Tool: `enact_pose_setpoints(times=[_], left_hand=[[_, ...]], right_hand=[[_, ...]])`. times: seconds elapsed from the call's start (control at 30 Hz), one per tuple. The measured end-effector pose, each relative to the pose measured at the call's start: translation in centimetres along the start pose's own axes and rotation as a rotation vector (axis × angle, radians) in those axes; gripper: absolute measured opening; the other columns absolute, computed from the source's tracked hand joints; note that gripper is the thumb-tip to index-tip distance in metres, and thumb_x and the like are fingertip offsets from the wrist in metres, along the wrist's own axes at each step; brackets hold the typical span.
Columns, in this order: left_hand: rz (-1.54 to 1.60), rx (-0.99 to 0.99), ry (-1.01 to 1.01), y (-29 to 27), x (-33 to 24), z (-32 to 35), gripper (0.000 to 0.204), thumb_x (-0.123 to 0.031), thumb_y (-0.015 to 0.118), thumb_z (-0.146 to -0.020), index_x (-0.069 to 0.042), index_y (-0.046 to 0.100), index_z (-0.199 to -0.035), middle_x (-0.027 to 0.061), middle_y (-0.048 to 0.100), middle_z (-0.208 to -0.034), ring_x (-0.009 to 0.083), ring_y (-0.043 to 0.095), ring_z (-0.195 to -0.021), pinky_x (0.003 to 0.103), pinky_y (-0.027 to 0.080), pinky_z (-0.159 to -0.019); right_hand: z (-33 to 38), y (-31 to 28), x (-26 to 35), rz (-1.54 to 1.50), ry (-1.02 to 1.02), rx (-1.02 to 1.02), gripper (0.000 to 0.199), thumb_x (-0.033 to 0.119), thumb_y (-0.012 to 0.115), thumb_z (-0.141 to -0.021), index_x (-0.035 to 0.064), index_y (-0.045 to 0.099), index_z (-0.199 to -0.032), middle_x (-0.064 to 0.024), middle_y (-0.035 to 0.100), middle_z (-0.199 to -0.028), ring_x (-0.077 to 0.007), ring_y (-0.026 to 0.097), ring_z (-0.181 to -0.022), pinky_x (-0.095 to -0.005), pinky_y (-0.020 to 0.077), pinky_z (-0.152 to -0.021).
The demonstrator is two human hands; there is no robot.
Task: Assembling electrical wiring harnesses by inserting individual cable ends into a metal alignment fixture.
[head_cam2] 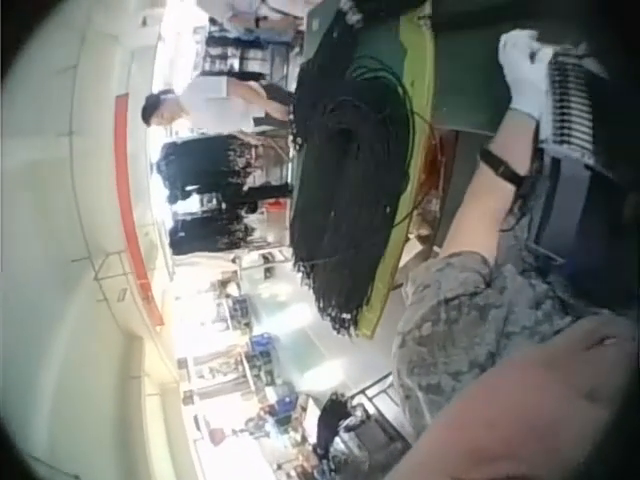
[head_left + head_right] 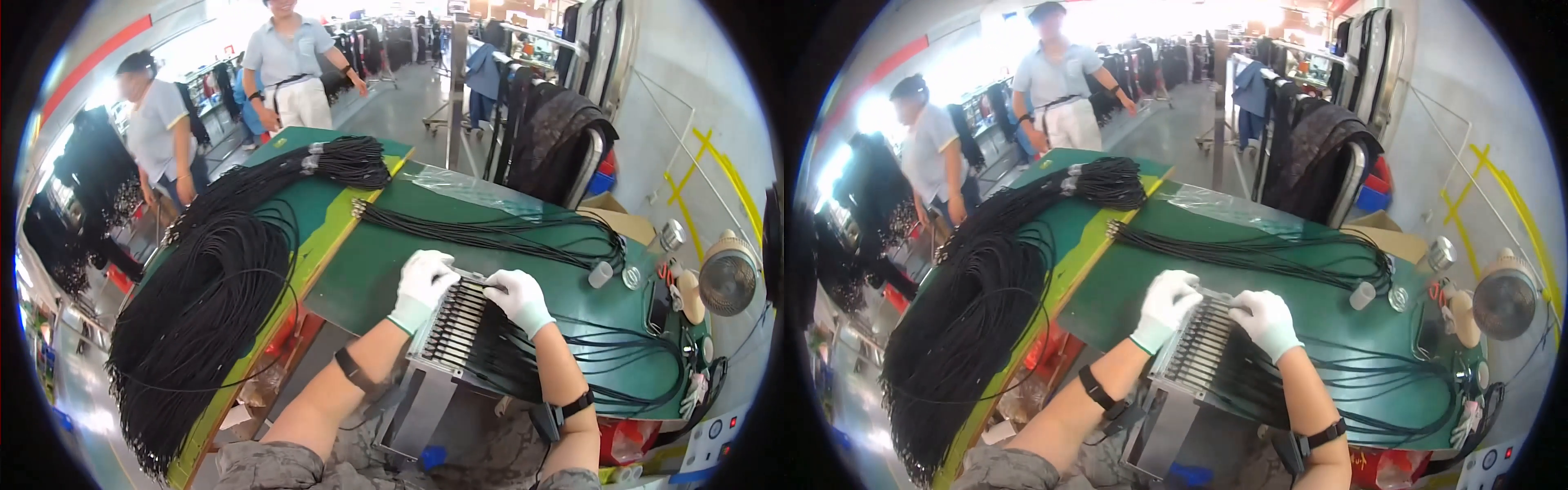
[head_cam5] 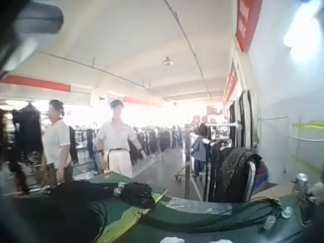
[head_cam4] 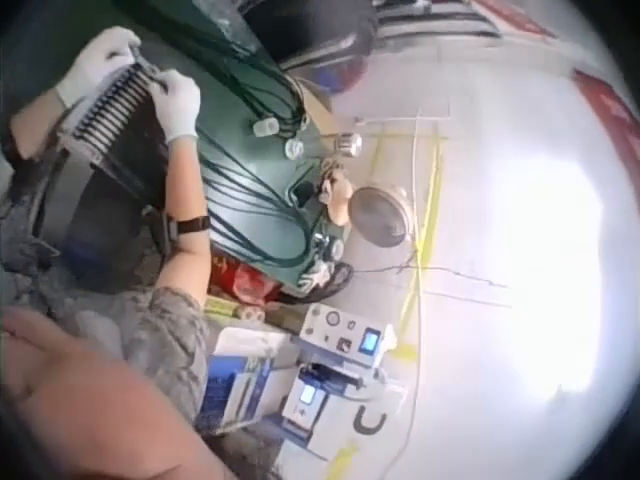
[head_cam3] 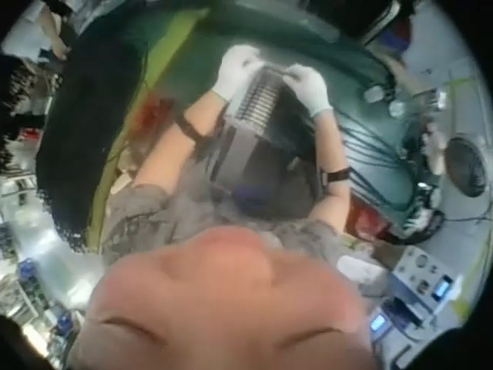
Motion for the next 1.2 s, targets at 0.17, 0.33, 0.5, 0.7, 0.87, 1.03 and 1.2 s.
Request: enact_pose_setpoints(times=[0.17, 0.33, 0.5, 0.7, 0.87, 1.03, 1.2], left_hand=[[-0.099, 0.003, 0.054, -0.9, -1.4, -0.5, 0.013, -0.016, 0.073, -0.074, -0.007, 0.064, -0.074, 0.0098, 0.066, -0.096, 0.0293, 0.059, -0.096, 0.040, 0.044, -0.086], [-0.134, -0.024, -0.002, -1.3, -0.5, -1.1, 0.014, -0.017, 0.072, -0.075, -0.006, 0.063, -0.073, 0.0100, 0.066, -0.095, 0.0285, 0.059, -0.095, 0.039, 0.045, -0.085], [-0.109, 0.002, -0.074, -0.6, 1.2, -0.6, 0.015, -0.018, 0.070, -0.079, -0.005, 0.064, -0.075, 0.0101, 0.067, -0.095, 0.0281, 0.059, -0.096, 0.039, 0.045, -0.086], [-0.079, -0.019, -0.228, -0.2, 2.9, 0.2, 0.014, -0.022, 0.066, -0.083, -0.008, 0.068, -0.084, 0.0067, 0.068, -0.092, 0.0252, 0.061, -0.092, 0.037, 0.045, -0.086], [-0.181, 0.092, -0.261, 0.3, 3.3, 0.2, 0.019, -0.019, 0.062, -0.087, -0.005, 0.069, -0.098, 0.0105, 0.068, -0.097, 0.0243, 0.061, -0.086, 0.034, 0.048, -0.081], [-0.189, 0.124, -0.295, 0.4, 3.5, 0.2, 0.018, -0.018, 0.062, -0.087, -0.006, 0.069, -0.098, 0.0099, 0.068, -0.094, 0.0239, 0.060, -0.084, 0.034, 0.048, -0.080], [-0.191, 0.110, -0.237, 0.5, 3.4, 0.3, 0.018, -0.018, 0.061, -0.087, -0.007, 0.070, -0.098, 0.0091, 0.068, -0.090, 0.0234, 0.059, -0.084, 0.033, 0.047, -0.080]], right_hand=[[0.7, -0.6, 0.1, -0.198, 0.075, -0.090, 0.017, 0.025, 0.067, -0.078, 0.0109, 0.067, -0.088, -0.0109, 0.067, -0.082, -0.0319, 0.061, -0.081, -0.0396, 0.0490, -0.076], [-0.5, -0.6, 0.0, -0.027, 0.009, -0.061, 0.014, 0.020, 0.067, -0.079, 0.0104, 0.067, -0.089, -0.0087, 0.066, -0.078, -0.0287, 0.061, -0.076, -0.0376, 0.0490, -0.070], [0.3, -0.3, -0.3, -0.096, 0.041, -0.001, 0.011, 0.018, 0.066, -0.078, 0.0126, 0.069, -0.088, -0.0070, 0.065, -0.075, -0.0272, 0.060, -0.074, -0.0372, 0.0485, -0.069], [0.2, -1.0, -0.3, 0.146, -0.049, -0.083, 0.012, 0.020, 0.062, -0.079, 0.0147, 0.070, -0.085, -0.0075, 0.065, -0.077, -0.0283, 0.060, -0.078, -0.0401, 0.0486, -0.073], [0.2, -1.5, -1.0, 0.229, -0.026, -0.089, 0.012, 0.019, 0.061, -0.079, 0.0149, 0.071, -0.083, -0.0071, 0.064, -0.075, -0.0278, 0.060, -0.077, -0.0396, 0.0487, -0.072], [0.1, -1.3, -1.0, 0.200, -0.057, -0.121, 0.010, 0.016, 0.063, -0.078, 0.0142, 0.071, -0.083, -0.0067, 0.061, -0.071, -0.0274, 0.058, -0.076, -0.0386, 0.0481, -0.071], [0.2, -0.9, -0.9, 0.240, -0.075, -0.081, 0.012, 0.018, 0.060, -0.079, 0.0165, 0.071, -0.085, -0.0060, 0.063, -0.076, -0.0268, 0.059, -0.079, -0.0387, 0.0470, -0.072]])
Point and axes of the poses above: each hand's wrist, its own z-axis away from the middle knuckle, its own y-axis out of the palm, x = y × z, the point moved 9 cm from there along -z, towards the middle knuckle
